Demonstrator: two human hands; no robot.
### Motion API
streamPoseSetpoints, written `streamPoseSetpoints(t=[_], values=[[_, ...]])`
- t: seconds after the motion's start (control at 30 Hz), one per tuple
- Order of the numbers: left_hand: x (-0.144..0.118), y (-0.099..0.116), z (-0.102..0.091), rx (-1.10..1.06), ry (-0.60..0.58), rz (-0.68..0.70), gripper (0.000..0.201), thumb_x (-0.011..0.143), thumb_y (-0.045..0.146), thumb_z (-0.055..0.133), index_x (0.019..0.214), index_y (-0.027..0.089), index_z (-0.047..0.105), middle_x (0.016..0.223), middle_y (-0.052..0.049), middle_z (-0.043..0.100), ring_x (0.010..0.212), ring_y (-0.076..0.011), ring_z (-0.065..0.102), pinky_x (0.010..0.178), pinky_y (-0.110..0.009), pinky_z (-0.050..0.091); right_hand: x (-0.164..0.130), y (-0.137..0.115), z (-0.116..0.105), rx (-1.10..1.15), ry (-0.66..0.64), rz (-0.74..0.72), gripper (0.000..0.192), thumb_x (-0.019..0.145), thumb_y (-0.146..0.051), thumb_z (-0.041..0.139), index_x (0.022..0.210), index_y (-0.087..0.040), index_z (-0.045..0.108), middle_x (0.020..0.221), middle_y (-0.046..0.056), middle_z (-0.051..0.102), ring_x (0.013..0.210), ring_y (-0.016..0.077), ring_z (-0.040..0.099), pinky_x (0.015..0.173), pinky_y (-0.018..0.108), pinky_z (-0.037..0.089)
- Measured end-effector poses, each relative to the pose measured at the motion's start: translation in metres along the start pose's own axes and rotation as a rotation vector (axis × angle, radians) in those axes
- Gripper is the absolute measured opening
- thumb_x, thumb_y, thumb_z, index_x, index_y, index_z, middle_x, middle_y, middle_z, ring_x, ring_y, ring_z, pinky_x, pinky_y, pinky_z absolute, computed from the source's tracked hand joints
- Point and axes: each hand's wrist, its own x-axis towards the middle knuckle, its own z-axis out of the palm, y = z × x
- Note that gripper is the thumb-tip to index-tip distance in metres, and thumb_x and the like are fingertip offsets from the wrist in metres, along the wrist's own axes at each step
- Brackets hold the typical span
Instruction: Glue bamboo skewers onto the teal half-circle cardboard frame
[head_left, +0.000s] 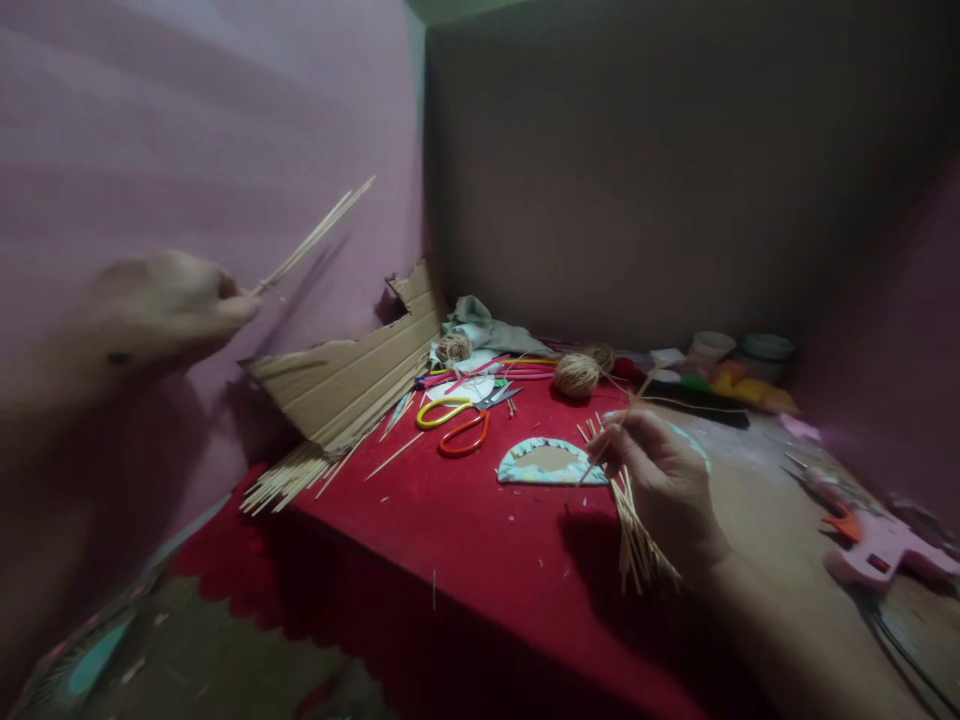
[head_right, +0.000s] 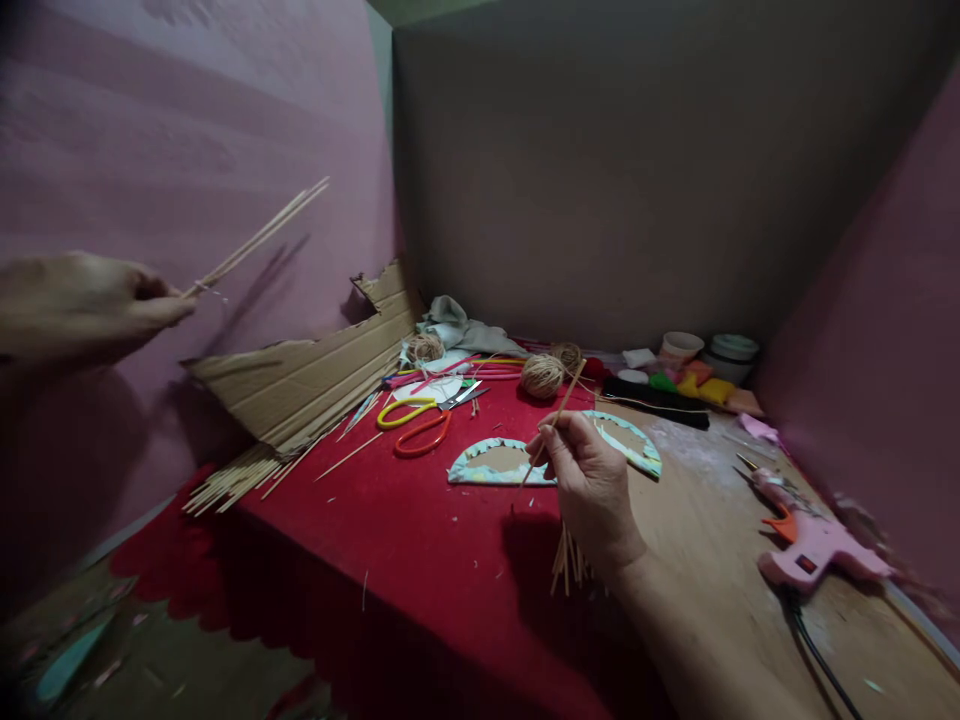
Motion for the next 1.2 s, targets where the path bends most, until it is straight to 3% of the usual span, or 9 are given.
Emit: streamPoseSetpoints(t=[0.07, 0.2, 0.3, 0.5, 0.77, 0.93, 1.07, 1.17, 1.2], values=[[-0.004, 0.024, -0.014, -0.089, 0.021, -0.059, 0.059, 0.086, 0.053, 0.038, 0.082, 0.004, 0.070, 0.052, 0.003, 0.049, 0.080, -0.0217, 0.063, 0.081, -0.034, 0.045, 0.001, 0.000, 0.000, -0.006, -0.002, 0.001, 0.018, 0.088, -0.034, 0.063, 0.078, -0.020, 0.061, 0.064, 0.000, 0.066, 0.055, 0.0116, 0.057, 0.051, 0.024, 0.047], [0.000, 0.063, -0.008, -0.255, 0.027, 0.120, 0.056, 0.085, 0.049, 0.042, 0.099, 0.003, 0.070, 0.058, 0.005, 0.053, 0.069, -0.0114, 0.059, 0.075, -0.025, 0.042, 0.001, 0.000, 0.000, -0.015, 0.010, 0.008, 0.017, 0.088, -0.033, 0.063, 0.078, -0.020, 0.061, 0.064, -0.001, 0.066, 0.055, 0.0114, 0.057, 0.051, 0.023, 0.046], [0.005, 0.095, 0.029, -0.228, -0.152, 0.329, 0.048, 0.089, 0.039, 0.040, 0.096, 0.004, 0.072, 0.061, -0.001, 0.059, 0.061, -0.0106, 0.056, 0.065, -0.023, 0.040, 0.001, 0.000, 0.000, 0.002, 0.007, 0.015, 0.015, 0.088, -0.033, 0.063, 0.080, -0.020, 0.060, 0.064, -0.001, 0.066, 0.055, 0.0115, 0.057, 0.050, 0.023, 0.045], [0.020, 0.160, 0.111, -0.199, -0.243, 0.464, 0.027, 0.089, 0.029, 0.051, 0.091, 0.013, 0.073, 0.095, -0.014, 0.073, 0.091, -0.0254, 0.067, 0.073, -0.031, 0.045, 0.001, -0.001, 0.001, 0.017, -0.011, 0.027, 0.016, 0.090, -0.033, 0.060, 0.082, -0.020, 0.059, 0.066, -0.001, 0.065, 0.056, 0.0114, 0.057, 0.051, 0.024, 0.046], [0.054, 0.209, 0.152, -0.295, -0.323, 0.433, 0.036, 0.092, 0.036, 0.060, 0.123, 0.017, 0.057, 0.123, -0.009, 0.060, 0.106, -0.0218, 0.062, 0.089, -0.043, 0.055, -0.001, -0.003, 0.000, -0.017, -0.034, 0.019, 0.017, 0.093, -0.031, 0.057, 0.081, -0.019, 0.059, 0.069, 0.000, 0.064, 0.060, 0.0114, 0.056, 0.055, 0.025, 0.046], [0.056, 0.210, 0.151, -0.432, -0.277, 0.345, 0.020, 0.091, 0.027, 0.060, 0.103, 0.012, 0.066, 0.106, -0.010, 0.067, 0.101, -0.0231, 0.064, 0.084, -0.037, 0.053, 0.001, -0.002, 0.000, 0.010, -0.018, 0.033, 0.014, 0.092, -0.029, 0.058, 0.084, -0.019, 0.059, 0.068, -0.001, 0.066, 0.059, 0.0104, 0.058, 0.053, 0.023, 0.047], [0.023, 0.215, 0.126, -0.697, -0.252, 0.409, 0.021, 0.089, 0.029, 0.054, 0.091, 0.012, 0.067, 0.078, -0.007, 0.068, 0.075, -0.0183, 0.066, 0.062, -0.025, 0.048, 0.002, -0.001, 0.002, 0.049, 0.003, 0.042, 0.010, 0.091, -0.028, 0.061, 0.086, -0.019, 0.061, 0.068, -0.002, 0.067, 0.057, 0.0092, 0.059, 0.052, 0.021, 0.047], [-0.023, 0.223, 0.104, -0.929, -0.407, 0.591, 0.018, 0.086, 0.031, 0.057, 0.088, 0.015, 0.065, 0.063, 0.000, 0.064, 0.055, -0.0106, 0.058, 0.052, -0.020, 0.044, 0.003, -0.002, 0.003, 0.054, 0.024, 0.050, 0.008, 0.088, -0.027, 0.064, 0.085, -0.020, 0.063, 0.071, -0.002, 0.067, 0.057, 0.0084, 0.060, 0.051, 0.020, 0.047], [-0.039, 0.226, 0.099, -1.112, -0.565, 0.707, 0.014, 0.083, 0.027, 0.059, 0.082, 0.014, 0.064, 0.059, 0.001, 0.063, 0.050, -0.0094, 0.055, 0.050, -0.020, 0.042, 0.004, -0.003, 0.004, 0.048, 0.027, 0.051, 0.007, 0.088, -0.026, 0.064, 0.085, -0.020, 0.064, 0.071, -0.002, 0.067, 0.056, 0.0082, 0.060, 0.051, 0.020, 0.047]])
